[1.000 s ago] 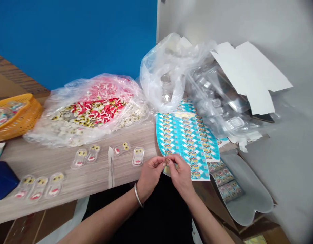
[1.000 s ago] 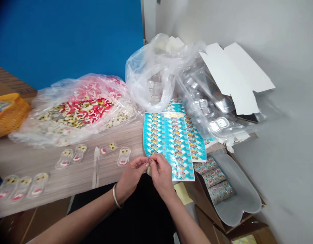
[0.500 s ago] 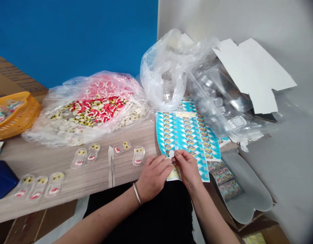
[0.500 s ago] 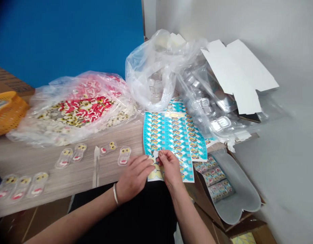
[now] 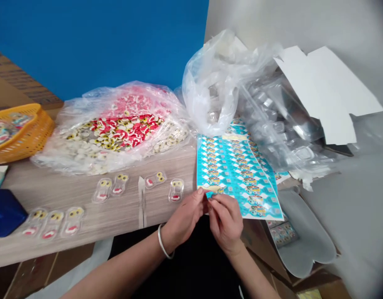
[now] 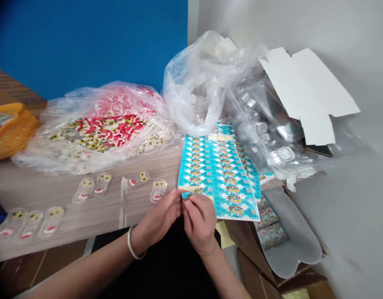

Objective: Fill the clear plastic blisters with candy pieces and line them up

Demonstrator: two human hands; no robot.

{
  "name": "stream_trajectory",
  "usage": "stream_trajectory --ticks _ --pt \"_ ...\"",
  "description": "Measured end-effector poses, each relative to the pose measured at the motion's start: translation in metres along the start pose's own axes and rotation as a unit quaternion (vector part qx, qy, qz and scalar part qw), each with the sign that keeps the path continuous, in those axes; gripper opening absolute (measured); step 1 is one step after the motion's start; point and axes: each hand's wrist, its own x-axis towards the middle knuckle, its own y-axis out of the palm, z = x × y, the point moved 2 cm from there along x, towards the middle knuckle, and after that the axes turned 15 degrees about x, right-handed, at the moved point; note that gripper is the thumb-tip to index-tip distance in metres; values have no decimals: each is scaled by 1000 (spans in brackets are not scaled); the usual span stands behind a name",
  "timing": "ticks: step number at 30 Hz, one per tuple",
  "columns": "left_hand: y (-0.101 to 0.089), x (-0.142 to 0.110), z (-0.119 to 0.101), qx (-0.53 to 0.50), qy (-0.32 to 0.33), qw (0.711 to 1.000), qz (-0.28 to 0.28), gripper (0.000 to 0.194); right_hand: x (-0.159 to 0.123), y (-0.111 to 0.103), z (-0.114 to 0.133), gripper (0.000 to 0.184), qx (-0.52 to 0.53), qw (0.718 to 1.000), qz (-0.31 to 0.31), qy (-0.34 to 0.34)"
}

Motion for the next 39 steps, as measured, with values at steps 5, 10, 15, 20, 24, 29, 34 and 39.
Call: stream_trajectory --ticks 5,10,15,20,24,29,34,39 --pt "-7 10 12 -61 -56 994 -71 29 -3 8 -9 36 5 999 52 6" --pt "-15 16 23 15 -110 985 -129 20 -6 -12 -25 31 84 982 69 157" --pt "-26 -3 15 215 -43 966 -137 13 -7 -24 -65 34 24 953 -6 302" --pt "-55 -41 -6 291 7 946 -142 19 3 -22 -57 38 28 948 -19 317" --pt "-83 -59 -18 298 -7 947 -122 23 23 3 -17 36 129 948 105 271" --pt "-105 -56 -20 252 -57 959 -113 27 34 47 1 26 200 894 220 335" --pt "-116 -40 -17 294 -54 940 -165 22 32 68 -8 10 214 870 212 390" --pt "-118 -27 -18 495 -12 839 -225 11 33 77 -19 9 154 885 185 398"
